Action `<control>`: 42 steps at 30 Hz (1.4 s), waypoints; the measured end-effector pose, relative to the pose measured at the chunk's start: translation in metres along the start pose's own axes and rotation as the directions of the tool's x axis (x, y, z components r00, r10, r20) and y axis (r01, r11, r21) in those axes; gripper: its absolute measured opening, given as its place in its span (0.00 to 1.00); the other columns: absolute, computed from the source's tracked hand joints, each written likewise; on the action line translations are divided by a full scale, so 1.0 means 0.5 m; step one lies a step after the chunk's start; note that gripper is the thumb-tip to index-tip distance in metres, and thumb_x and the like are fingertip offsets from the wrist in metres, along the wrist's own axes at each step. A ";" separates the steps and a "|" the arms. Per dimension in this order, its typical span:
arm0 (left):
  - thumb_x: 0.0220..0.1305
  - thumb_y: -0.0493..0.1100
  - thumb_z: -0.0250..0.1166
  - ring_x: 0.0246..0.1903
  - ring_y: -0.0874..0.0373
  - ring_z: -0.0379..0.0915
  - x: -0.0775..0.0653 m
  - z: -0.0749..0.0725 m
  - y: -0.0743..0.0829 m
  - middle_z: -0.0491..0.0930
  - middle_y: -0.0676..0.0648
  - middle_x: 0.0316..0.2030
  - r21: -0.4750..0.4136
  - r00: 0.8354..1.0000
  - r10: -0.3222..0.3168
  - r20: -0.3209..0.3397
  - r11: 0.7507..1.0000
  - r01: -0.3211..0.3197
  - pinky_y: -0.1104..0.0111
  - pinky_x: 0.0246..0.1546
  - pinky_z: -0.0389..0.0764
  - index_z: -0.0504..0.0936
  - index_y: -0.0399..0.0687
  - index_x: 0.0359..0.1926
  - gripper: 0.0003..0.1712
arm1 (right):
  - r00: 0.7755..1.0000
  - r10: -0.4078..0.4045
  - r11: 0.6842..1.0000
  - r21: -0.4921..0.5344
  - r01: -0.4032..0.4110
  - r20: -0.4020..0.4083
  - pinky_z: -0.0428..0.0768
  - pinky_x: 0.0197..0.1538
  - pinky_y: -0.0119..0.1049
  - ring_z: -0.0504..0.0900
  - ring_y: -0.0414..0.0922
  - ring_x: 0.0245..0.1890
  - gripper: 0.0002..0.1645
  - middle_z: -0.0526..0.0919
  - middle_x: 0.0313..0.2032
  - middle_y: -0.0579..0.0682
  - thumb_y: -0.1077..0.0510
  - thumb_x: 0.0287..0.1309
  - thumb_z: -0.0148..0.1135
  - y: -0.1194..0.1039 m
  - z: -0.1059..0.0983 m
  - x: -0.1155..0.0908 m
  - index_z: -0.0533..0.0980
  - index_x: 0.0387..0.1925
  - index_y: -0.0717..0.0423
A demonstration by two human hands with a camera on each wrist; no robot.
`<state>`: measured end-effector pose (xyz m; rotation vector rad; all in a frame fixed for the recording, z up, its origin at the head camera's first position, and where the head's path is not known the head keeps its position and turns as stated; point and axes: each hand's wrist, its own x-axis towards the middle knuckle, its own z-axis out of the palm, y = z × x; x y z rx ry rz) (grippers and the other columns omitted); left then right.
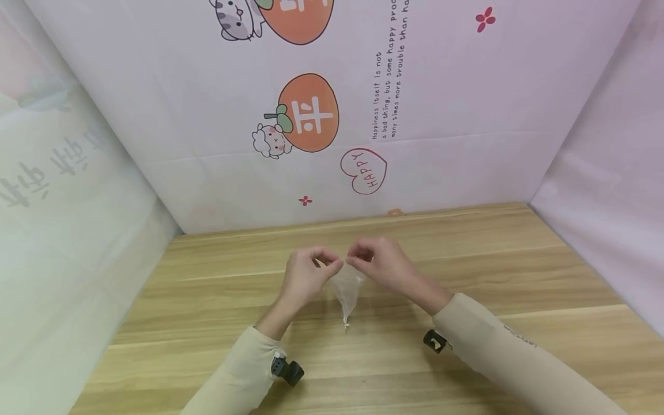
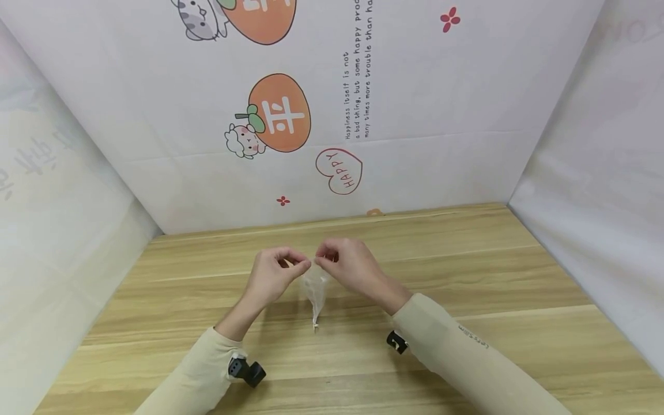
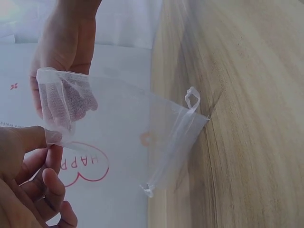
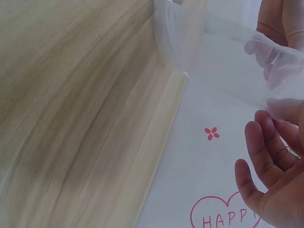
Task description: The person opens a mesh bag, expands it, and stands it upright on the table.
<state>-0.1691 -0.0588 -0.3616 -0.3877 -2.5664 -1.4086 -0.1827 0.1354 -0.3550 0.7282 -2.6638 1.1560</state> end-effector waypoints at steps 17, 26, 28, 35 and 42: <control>0.59 0.43 0.75 0.21 0.61 0.71 0.004 0.007 0.000 0.81 0.57 0.23 0.034 1.000 0.014 0.023 0.999 -0.015 0.72 0.19 0.71 0.88 0.49 0.31 0.04 | 0.999 -0.011 1.000 -0.008 0.011 -0.030 0.80 0.29 0.32 0.79 0.37 0.24 0.04 0.82 0.24 0.42 0.67 0.58 0.67 -0.001 0.006 -0.002 0.81 0.30 0.57; 0.60 0.45 0.74 0.24 0.62 0.74 0.009 0.006 -0.001 0.82 0.59 0.24 0.114 1.000 0.007 0.008 0.993 -0.007 0.68 0.25 0.75 0.89 0.51 0.30 0.05 | 1.000 -0.018 1.000 -0.011 0.018 -0.025 0.80 0.29 0.31 0.79 0.35 0.24 0.04 0.83 0.24 0.42 0.67 0.59 0.66 -0.003 0.005 -0.006 0.82 0.31 0.56; 0.60 0.44 0.74 0.23 0.62 0.74 0.010 0.005 -0.002 0.82 0.59 0.23 0.126 1.000 0.011 0.003 0.992 -0.012 0.69 0.23 0.74 0.89 0.51 0.30 0.04 | 0.999 -0.022 1.000 -0.017 0.021 -0.025 0.80 0.29 0.31 0.78 0.35 0.24 0.04 0.83 0.23 0.42 0.67 0.59 0.66 -0.002 0.005 -0.007 0.82 0.31 0.57; 0.59 0.41 0.74 0.18 0.63 0.71 0.009 0.004 -0.005 0.80 0.59 0.21 0.136 1.000 0.024 -0.015 0.991 -0.022 0.71 0.17 0.70 0.88 0.51 0.30 0.03 | 0.999 -0.016 0.999 -0.033 0.015 -0.035 0.79 0.26 0.31 0.77 0.36 0.22 0.03 0.82 0.23 0.41 0.67 0.59 0.66 0.002 0.005 -0.008 0.83 0.33 0.59; 0.60 0.53 0.72 0.21 0.60 0.70 0.004 0.000 -0.010 0.77 0.56 0.20 0.109 1.000 -0.011 -0.022 0.994 0.014 0.68 0.22 0.70 0.82 0.52 0.26 0.13 | 0.998 0.019 1.000 -0.017 -0.020 -0.066 0.79 0.26 0.33 0.78 0.38 0.22 0.03 0.82 0.22 0.41 0.65 0.61 0.66 0.000 0.001 -0.009 0.84 0.34 0.57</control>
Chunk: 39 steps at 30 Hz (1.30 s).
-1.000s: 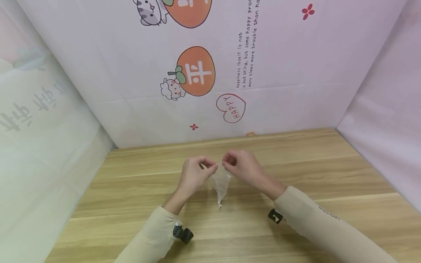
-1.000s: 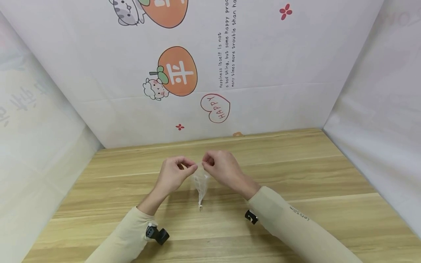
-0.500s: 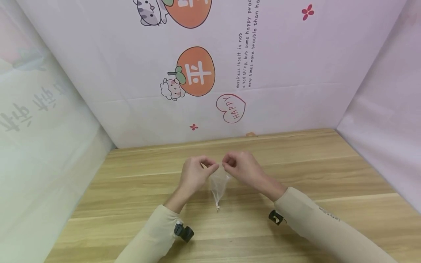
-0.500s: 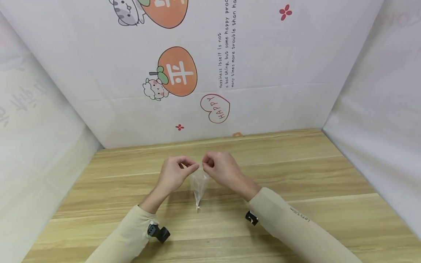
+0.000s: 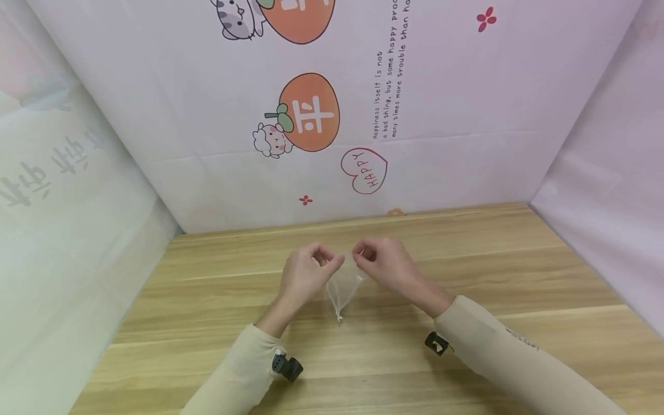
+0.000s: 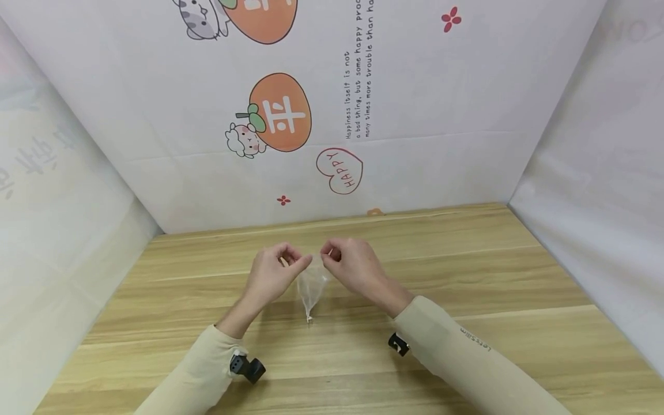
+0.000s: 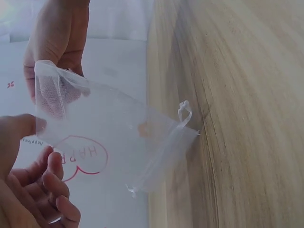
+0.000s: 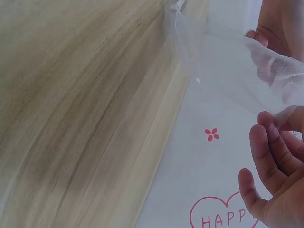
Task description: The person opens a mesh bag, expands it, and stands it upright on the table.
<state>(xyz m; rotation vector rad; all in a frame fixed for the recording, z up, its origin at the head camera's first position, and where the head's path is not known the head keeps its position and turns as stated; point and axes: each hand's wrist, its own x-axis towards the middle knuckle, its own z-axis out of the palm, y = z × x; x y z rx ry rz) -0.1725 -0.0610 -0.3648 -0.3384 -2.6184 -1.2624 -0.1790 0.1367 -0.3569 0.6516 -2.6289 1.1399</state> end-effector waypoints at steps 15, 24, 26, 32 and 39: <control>0.67 0.44 0.64 0.19 0.61 0.67 -0.005 -0.005 -0.007 0.77 0.52 0.18 -0.162 0.977 -0.047 0.208 0.983 0.082 0.71 0.17 0.65 0.84 0.42 0.24 0.15 | 0.998 0.057 0.989 0.138 -0.056 -0.008 0.75 0.21 0.34 0.77 0.43 0.20 0.06 0.81 0.21 0.43 0.58 0.62 0.69 -0.001 -0.008 -0.001 0.83 0.39 0.56; 0.68 0.47 0.66 0.19 0.60 0.67 -0.003 -0.008 -0.011 0.76 0.52 0.17 -0.212 0.985 -0.055 0.161 0.973 0.089 0.70 0.19 0.67 0.82 0.45 0.22 0.18 | 0.965 0.173 0.913 0.335 -0.233 0.200 0.80 0.28 0.38 0.83 0.49 0.23 0.10 0.86 0.24 0.51 0.57 0.64 0.66 0.009 -0.022 -0.002 0.83 0.36 0.63; 0.68 0.53 0.66 0.15 0.61 0.63 -0.005 -0.008 -0.012 0.73 0.52 0.14 -0.217 0.981 -0.087 0.172 0.968 0.124 0.71 0.16 0.62 0.78 0.45 0.17 0.24 | 0.961 0.190 0.903 0.348 -0.251 0.202 0.80 0.28 0.37 0.82 0.47 0.22 0.09 0.85 0.24 0.51 0.59 0.64 0.66 0.008 -0.024 -0.001 0.83 0.35 0.63; 0.66 0.68 0.62 0.10 0.62 0.62 -0.011 0.002 -0.010 0.76 0.50 0.12 -0.228 0.944 -0.136 0.301 0.951 0.210 0.72 0.11 0.59 0.80 0.37 0.18 0.38 | 0.951 0.255 0.880 0.366 -0.303 0.177 0.80 0.28 0.35 0.82 0.46 0.22 0.07 0.85 0.24 0.51 0.61 0.63 0.67 0.002 -0.022 0.001 0.82 0.35 0.63; 0.71 0.46 0.63 0.11 0.62 0.63 -0.008 0.016 -0.006 0.78 0.47 0.15 -0.342 0.955 -0.108 0.275 0.918 0.202 0.73 0.13 0.64 0.82 0.35 0.24 0.21 | 0.952 0.263 0.879 0.366 -0.304 0.160 0.81 0.27 0.36 0.82 0.46 0.21 0.06 0.85 0.22 0.51 0.62 0.61 0.68 -0.003 -0.016 0.004 0.81 0.33 0.63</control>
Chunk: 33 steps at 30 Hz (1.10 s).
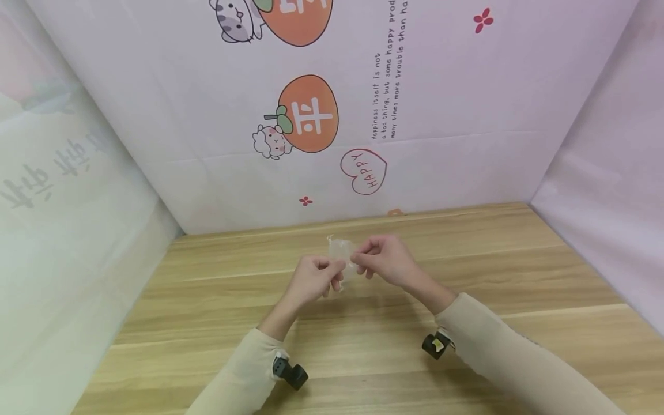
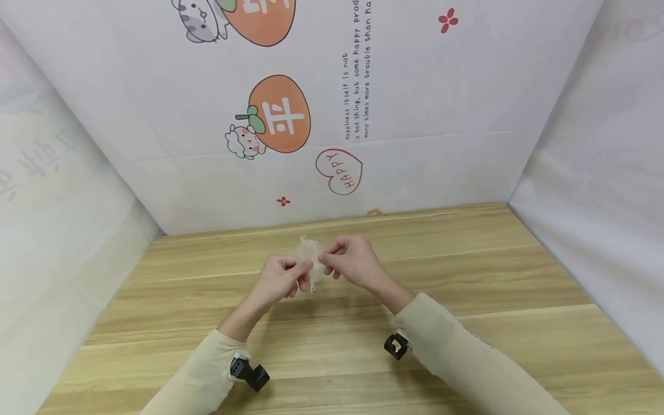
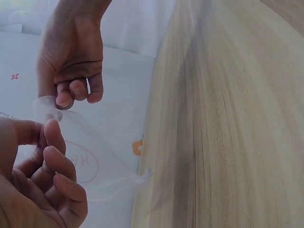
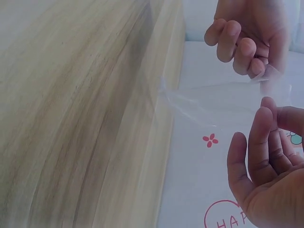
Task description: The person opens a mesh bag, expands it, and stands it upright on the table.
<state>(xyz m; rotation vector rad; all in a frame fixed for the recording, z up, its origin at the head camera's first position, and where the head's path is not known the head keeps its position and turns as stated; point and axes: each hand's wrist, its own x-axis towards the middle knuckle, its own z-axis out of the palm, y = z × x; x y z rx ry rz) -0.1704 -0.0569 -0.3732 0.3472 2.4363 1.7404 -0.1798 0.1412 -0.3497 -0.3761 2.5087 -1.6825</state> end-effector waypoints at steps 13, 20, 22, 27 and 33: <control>0.70 0.42 0.64 0.12 0.63 0.62 -0.003 -0.012 0.000 0.78 0.50 0.15 0.011 1.000 0.008 -0.012 1.000 -0.008 0.74 0.14 0.63 0.83 0.34 0.25 0.18 | 0.998 -0.036 0.998 -0.046 0.034 -0.047 0.82 0.26 0.38 0.81 0.45 0.19 0.11 0.82 0.20 0.50 0.64 0.58 0.71 0.004 0.006 0.002 0.75 0.28 0.61; 0.70 0.43 0.64 0.12 0.64 0.62 -0.002 -0.011 -0.003 0.79 0.49 0.17 -0.012 0.999 -0.016 -0.037 1.000 0.016 0.74 0.13 0.60 0.84 0.37 0.26 0.17 | 1.000 0.015 0.998 0.065 -0.014 -0.005 0.84 0.26 0.43 0.80 0.49 0.16 0.16 0.82 0.19 0.54 0.58 0.62 0.69 0.013 0.010 0.005 0.74 0.45 0.63; 0.71 0.44 0.64 0.12 0.64 0.62 -0.002 -0.010 -0.005 0.79 0.49 0.17 -0.033 0.998 -0.024 -0.051 0.999 0.022 0.74 0.13 0.60 0.83 0.38 0.25 0.17 | 0.998 0.052 0.988 0.147 -0.057 0.043 0.85 0.27 0.44 0.79 0.48 0.16 0.23 0.82 0.21 0.56 0.56 0.63 0.67 0.015 0.010 0.005 0.71 0.53 0.63; 0.71 0.46 0.63 0.12 0.64 0.61 -0.001 -0.007 -0.007 0.79 0.48 0.18 -0.080 0.998 -0.038 -0.052 0.996 0.034 0.75 0.12 0.60 0.83 0.35 0.27 0.19 | 0.983 0.115 0.924 0.347 -0.159 0.145 0.86 0.32 0.46 0.79 0.43 0.18 0.33 0.83 0.25 0.56 0.62 0.64 0.65 0.017 0.011 0.007 0.61 0.65 0.65; 0.72 0.55 0.62 0.11 0.64 0.61 -0.004 0.000 -0.007 0.79 0.48 0.17 -0.165 0.994 -0.107 0.026 0.980 0.110 0.73 0.14 0.61 0.83 0.32 0.28 0.28 | 0.980 0.138 0.888 0.421 -0.187 0.144 0.86 0.33 0.45 0.78 0.42 0.18 0.36 0.82 0.26 0.55 0.68 0.63 0.61 0.008 0.013 0.006 0.57 0.69 0.63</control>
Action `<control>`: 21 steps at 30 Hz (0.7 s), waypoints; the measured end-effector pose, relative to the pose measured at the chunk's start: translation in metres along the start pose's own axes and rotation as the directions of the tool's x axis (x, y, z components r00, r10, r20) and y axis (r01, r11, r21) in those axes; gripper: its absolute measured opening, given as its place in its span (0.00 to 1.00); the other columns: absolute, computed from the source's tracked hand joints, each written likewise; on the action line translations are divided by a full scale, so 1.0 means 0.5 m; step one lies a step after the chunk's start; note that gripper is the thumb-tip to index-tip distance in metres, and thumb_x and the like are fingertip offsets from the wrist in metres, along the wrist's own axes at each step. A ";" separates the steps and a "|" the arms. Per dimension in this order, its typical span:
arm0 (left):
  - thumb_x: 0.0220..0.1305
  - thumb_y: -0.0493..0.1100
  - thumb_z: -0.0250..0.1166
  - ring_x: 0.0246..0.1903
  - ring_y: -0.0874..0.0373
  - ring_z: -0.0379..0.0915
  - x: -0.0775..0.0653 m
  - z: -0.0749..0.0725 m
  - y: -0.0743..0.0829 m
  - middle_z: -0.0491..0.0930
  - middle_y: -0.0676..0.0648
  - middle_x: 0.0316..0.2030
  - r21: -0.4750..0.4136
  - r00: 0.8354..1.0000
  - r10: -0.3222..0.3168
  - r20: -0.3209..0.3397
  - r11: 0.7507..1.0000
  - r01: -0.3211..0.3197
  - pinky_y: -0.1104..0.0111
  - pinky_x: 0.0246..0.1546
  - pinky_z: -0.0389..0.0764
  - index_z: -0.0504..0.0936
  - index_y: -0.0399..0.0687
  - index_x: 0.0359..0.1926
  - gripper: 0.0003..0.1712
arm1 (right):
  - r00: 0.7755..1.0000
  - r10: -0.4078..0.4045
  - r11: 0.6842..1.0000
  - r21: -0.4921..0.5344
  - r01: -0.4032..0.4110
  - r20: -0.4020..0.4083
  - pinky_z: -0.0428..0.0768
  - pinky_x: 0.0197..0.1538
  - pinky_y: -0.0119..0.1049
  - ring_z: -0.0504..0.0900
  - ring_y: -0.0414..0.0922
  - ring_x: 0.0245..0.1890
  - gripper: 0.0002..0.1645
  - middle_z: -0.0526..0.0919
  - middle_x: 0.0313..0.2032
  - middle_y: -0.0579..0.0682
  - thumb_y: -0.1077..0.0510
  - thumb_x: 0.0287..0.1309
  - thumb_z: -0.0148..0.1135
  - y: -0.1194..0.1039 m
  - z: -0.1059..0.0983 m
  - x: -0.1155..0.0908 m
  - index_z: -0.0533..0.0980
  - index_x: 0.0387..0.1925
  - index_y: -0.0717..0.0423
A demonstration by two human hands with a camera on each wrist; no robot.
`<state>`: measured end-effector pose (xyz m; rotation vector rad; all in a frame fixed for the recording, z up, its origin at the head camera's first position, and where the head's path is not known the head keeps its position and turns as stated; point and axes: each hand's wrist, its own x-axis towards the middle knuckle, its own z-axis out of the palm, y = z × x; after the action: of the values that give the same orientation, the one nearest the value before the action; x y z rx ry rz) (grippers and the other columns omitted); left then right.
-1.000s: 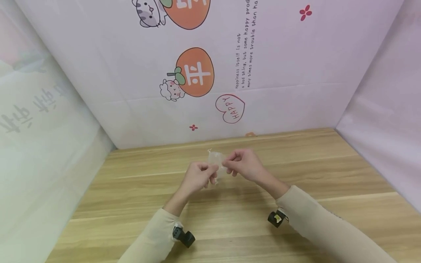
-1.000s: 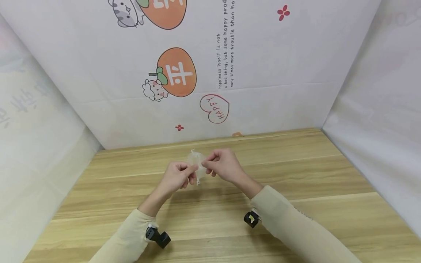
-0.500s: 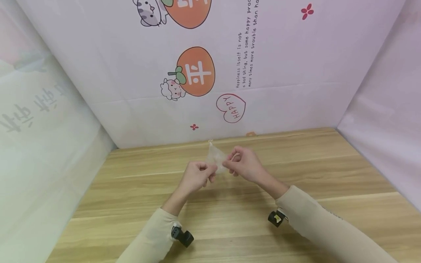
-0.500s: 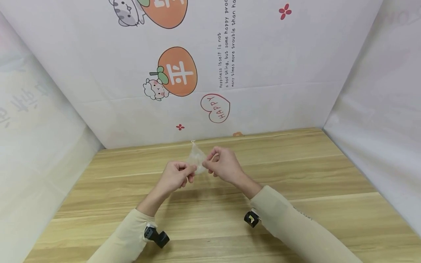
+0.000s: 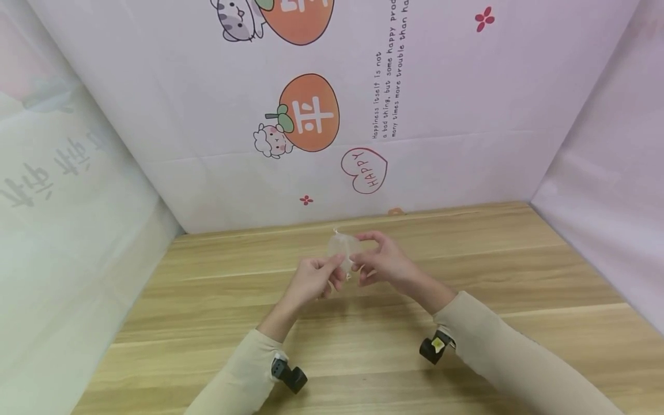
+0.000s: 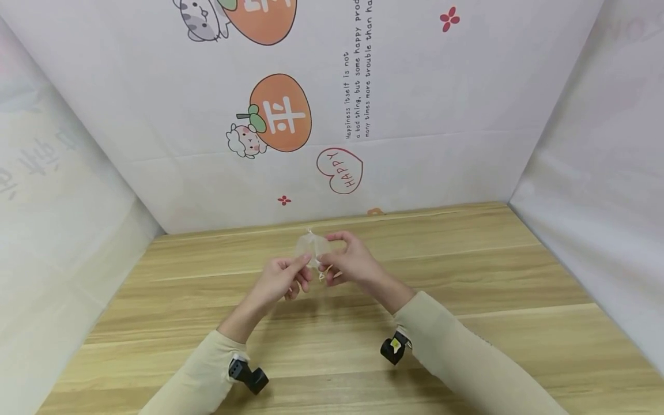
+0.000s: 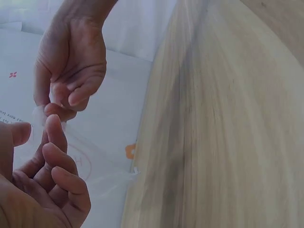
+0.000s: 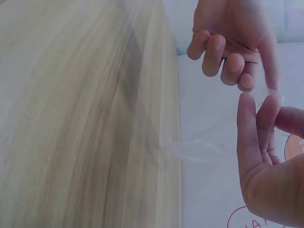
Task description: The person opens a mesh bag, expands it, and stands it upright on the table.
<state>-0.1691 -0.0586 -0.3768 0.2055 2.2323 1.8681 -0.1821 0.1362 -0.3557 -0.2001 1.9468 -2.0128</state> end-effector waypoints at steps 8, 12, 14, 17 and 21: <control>0.70 0.50 0.64 0.12 0.63 0.63 0.003 0.004 0.004 0.79 0.50 0.19 -0.097 0.998 -0.057 0.040 0.994 0.060 0.72 0.16 0.63 0.83 0.39 0.28 0.19 | 0.999 -0.040 0.999 -0.030 0.040 0.004 0.86 0.32 0.44 0.77 0.41 0.19 0.35 0.81 0.27 0.56 0.70 0.65 0.60 0.000 0.005 -0.004 0.56 0.69 0.64; 0.69 0.47 0.64 0.12 0.63 0.64 0.004 0.003 0.004 0.79 0.50 0.20 -0.110 0.997 -0.066 0.034 0.991 0.070 0.72 0.16 0.64 0.82 0.43 0.27 0.16 | 0.999 -0.050 0.998 -0.024 0.050 -0.019 0.86 0.31 0.44 0.75 0.41 0.18 0.34 0.79 0.25 0.55 0.71 0.65 0.59 0.002 0.005 -0.003 0.57 0.68 0.62; 0.69 0.46 0.64 0.12 0.63 0.64 0.004 0.003 0.004 0.79 0.50 0.20 -0.113 0.998 -0.065 0.027 0.991 0.067 0.73 0.16 0.64 0.81 0.43 0.26 0.15 | 0.998 -0.056 0.998 -0.025 0.055 -0.032 0.86 0.31 0.44 0.75 0.41 0.17 0.34 0.79 0.25 0.54 0.71 0.65 0.58 0.001 0.006 -0.004 0.57 0.68 0.62; 0.69 0.45 0.63 0.12 0.63 0.63 0.003 0.005 0.006 0.79 0.50 0.19 -0.119 0.998 -0.062 0.020 0.991 0.064 0.73 0.15 0.64 0.81 0.41 0.26 0.15 | 0.997 -0.068 0.997 -0.043 0.066 -0.047 0.86 0.31 0.44 0.75 0.41 0.17 0.34 0.78 0.24 0.54 0.72 0.65 0.56 0.001 0.009 -0.005 0.56 0.69 0.62; 0.70 0.43 0.61 0.12 0.63 0.63 0.001 0.007 0.008 0.79 0.50 0.19 -0.121 0.998 -0.057 0.016 0.991 0.059 0.73 0.14 0.63 0.81 0.41 0.26 0.15 | 0.995 -0.077 0.994 -0.077 0.073 -0.056 0.86 0.30 0.45 0.74 0.41 0.16 0.33 0.78 0.22 0.54 0.72 0.66 0.52 0.001 0.013 -0.006 0.57 0.70 0.63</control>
<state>-0.1687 -0.0546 -0.3737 0.1301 2.0844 1.9586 -0.1769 0.1311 -0.3551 -0.2382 2.0825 -2.0155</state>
